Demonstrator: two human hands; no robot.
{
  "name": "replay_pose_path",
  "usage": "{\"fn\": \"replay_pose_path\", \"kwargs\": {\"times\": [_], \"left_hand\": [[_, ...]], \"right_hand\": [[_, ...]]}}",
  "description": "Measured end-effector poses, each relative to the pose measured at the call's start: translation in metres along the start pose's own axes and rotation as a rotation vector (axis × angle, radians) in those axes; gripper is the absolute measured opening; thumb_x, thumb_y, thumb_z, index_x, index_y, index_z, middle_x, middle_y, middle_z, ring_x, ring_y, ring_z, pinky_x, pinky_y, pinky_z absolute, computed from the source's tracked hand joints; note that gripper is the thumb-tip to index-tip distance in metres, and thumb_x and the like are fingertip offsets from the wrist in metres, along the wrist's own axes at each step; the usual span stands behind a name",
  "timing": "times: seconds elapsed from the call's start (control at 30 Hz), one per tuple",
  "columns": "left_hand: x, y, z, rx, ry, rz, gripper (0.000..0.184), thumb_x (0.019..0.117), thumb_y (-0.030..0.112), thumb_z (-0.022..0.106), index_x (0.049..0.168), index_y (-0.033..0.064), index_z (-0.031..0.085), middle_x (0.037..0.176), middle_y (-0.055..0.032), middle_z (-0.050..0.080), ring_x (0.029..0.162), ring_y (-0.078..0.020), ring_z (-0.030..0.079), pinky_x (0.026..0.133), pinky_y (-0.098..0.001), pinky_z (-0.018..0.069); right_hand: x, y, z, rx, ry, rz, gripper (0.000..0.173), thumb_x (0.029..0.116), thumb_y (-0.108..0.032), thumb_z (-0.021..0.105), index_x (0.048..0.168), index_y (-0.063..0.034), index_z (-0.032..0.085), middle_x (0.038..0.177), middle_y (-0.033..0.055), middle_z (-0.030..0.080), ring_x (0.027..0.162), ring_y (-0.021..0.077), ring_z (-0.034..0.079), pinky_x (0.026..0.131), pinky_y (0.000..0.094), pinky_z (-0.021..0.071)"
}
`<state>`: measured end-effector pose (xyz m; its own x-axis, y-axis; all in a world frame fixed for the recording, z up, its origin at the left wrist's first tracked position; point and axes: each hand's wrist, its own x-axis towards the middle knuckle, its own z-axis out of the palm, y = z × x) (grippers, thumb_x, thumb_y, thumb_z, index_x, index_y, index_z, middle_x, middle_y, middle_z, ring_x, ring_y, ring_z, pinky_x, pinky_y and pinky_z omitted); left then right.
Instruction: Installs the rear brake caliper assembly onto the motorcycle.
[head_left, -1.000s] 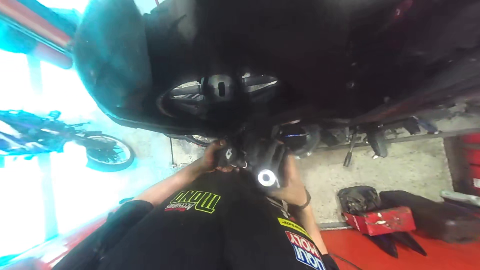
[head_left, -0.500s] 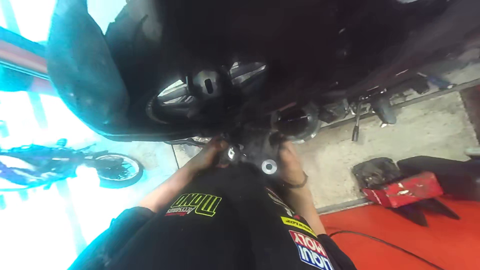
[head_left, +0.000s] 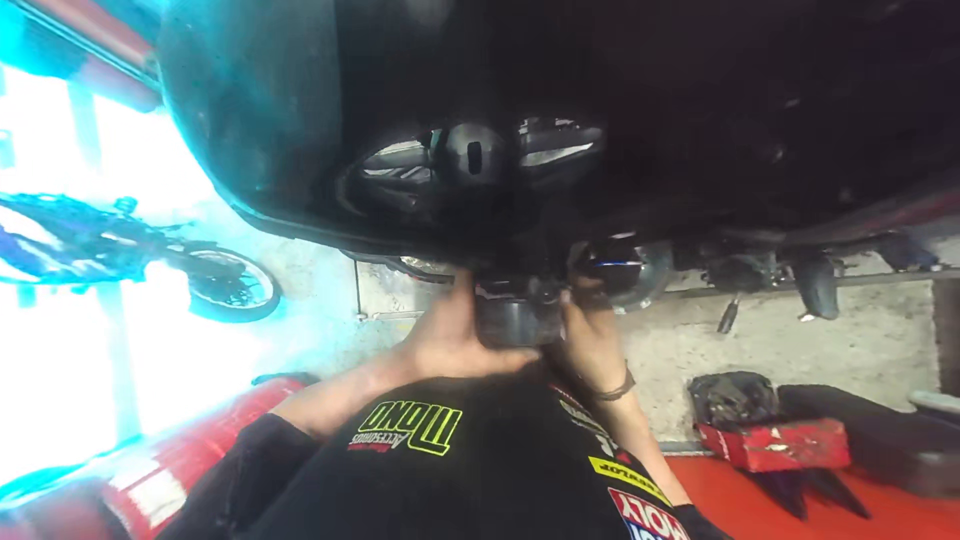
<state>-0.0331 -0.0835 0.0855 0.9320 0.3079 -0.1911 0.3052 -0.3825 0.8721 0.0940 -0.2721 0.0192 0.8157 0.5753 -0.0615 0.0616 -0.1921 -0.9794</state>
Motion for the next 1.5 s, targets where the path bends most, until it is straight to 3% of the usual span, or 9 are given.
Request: {"fn": "replay_pose_path", "kwargs": {"times": [0.1,0.2,0.33,0.43,0.5,0.73,0.93,1.27,1.5], "left_hand": [[0.002,0.002,0.006,-0.080,-0.020,0.048,0.117,0.0599,0.051,0.096,0.144,-0.0028,0.036,0.098,-0.0018,0.073,0.084,-0.0057,0.072,0.076,-0.0304,0.0652],[0.004,-0.005,0.008,-0.154,-0.051,0.170,0.115,0.0639,0.048,0.095,0.143,-0.0073,0.033,0.089,-0.0021,0.071,0.074,-0.0049,0.069,0.068,-0.0270,0.0627],[0.016,-0.029,0.004,-0.126,0.025,0.449,0.072,0.0933,0.055,0.065,0.126,-0.0090,0.054,0.087,-0.0063,0.068,0.076,-0.0090,0.066,0.068,-0.0308,0.0597],[0.030,-0.016,0.002,-0.051,0.091,0.473,0.048,0.0946,0.038,0.067,0.126,0.0017,0.066,0.128,-0.0173,0.059,0.116,-0.0234,0.060,0.093,-0.0408,0.0582],[0.038,-0.008,0.005,-0.134,0.007,0.498,0.040,0.0970,0.029,0.065,0.127,0.0018,0.067,0.139,-0.0170,0.055,0.127,-0.0251,0.057,0.100,-0.0423,0.0573],[0.057,-0.016,0.018,-0.407,-0.020,0.556,0.025,0.0928,0.012,0.067,0.111,-0.0061,0.068,0.115,-0.0161,0.067,0.101,-0.0232,0.068,0.083,-0.0402,0.0630],[0.071,-0.019,0.024,-0.408,-0.029,0.593,0.025,0.0906,0.023,0.066,0.099,-0.0009,0.065,0.100,-0.0116,0.065,0.082,-0.0146,0.064,0.065,-0.0298,0.0575],[0.080,-0.013,0.029,-0.377,0.004,0.621,0.028,0.0910,0.030,0.057,0.084,0.0038,0.060,0.081,-0.0063,0.059,0.072,-0.0114,0.057,0.060,-0.0279,0.0504],[0.079,-0.019,0.037,-0.486,0.046,0.621,0.031,0.0903,0.035,0.060,0.086,0.0050,0.058,0.078,-0.0057,0.059,0.070,-0.0120,0.058,0.060,-0.0298,0.0509]], "right_hand": [[-0.002,-0.025,-0.003,0.116,-0.060,-0.199,0.068,0.1078,-0.054,0.036,0.142,0.0034,0.050,0.132,0.0090,0.064,0.124,0.0104,0.060,0.109,0.0341,0.0506],[-0.003,-0.040,-0.005,0.172,-0.179,-0.178,0.100,0.0837,-0.059,0.076,0.148,0.0076,0.037,0.136,0.0146,0.061,0.126,0.0152,0.060,0.110,0.0355,0.0513],[0.004,-0.029,-0.006,0.323,-0.159,-0.202,0.091,0.0829,-0.048,0.080,0.144,0.0065,0.042,0.130,0.0126,0.064,0.116,0.0160,0.065,0.102,0.0370,0.0568],[0.007,-0.023,-0.007,0.442,-0.165,-0.210,0.085,0.0828,-0.044,0.081,0.144,0.0024,0.043,0.130,0.0109,0.064,0.115,0.0175,0.066,0.100,0.0396,0.0577],[0.006,-0.019,-0.007,0.494,-0.167,-0.211,0.082,0.0827,-0.040,0.081,0.143,0.0009,0.044,0.129,0.0113,0.064,0.114,0.0188,0.066,0.100,0.0408,0.0576],[0.005,-0.020,-0.005,0.547,-0.149,-0.215,0.076,0.0831,-0.038,0.081,0.140,-0.0032,0.046,0.123,0.0063,0.066,0.108,0.0156,0.067,0.095,0.0379,0.0595],[0.004,-0.022,-0.001,0.550,-0.152,-0.190,0.075,0.0819,-0.034,0.083,0.139,-0.0016,0.047,0.124,0.0082,0.066,0.109,0.0172,0.067,0.096,0.0393,0.0597],[0.005,-0.028,0.001,0.502,-0.175,-0.173,0.078,0.0809,-0.032,0.082,0.140,0.0029,0.045,0.124,0.0109,0.065,0.111,0.0180,0.067,0.097,0.0384,0.0592],[0.005,-0.027,0.000,0.476,-0.171,-0.173,0.078,0.0813,-0.035,0.082,0.139,0.0035,0.047,0.124,0.0107,0.066,0.111,0.0178,0.067,0.098,0.0384,0.0588]]}}
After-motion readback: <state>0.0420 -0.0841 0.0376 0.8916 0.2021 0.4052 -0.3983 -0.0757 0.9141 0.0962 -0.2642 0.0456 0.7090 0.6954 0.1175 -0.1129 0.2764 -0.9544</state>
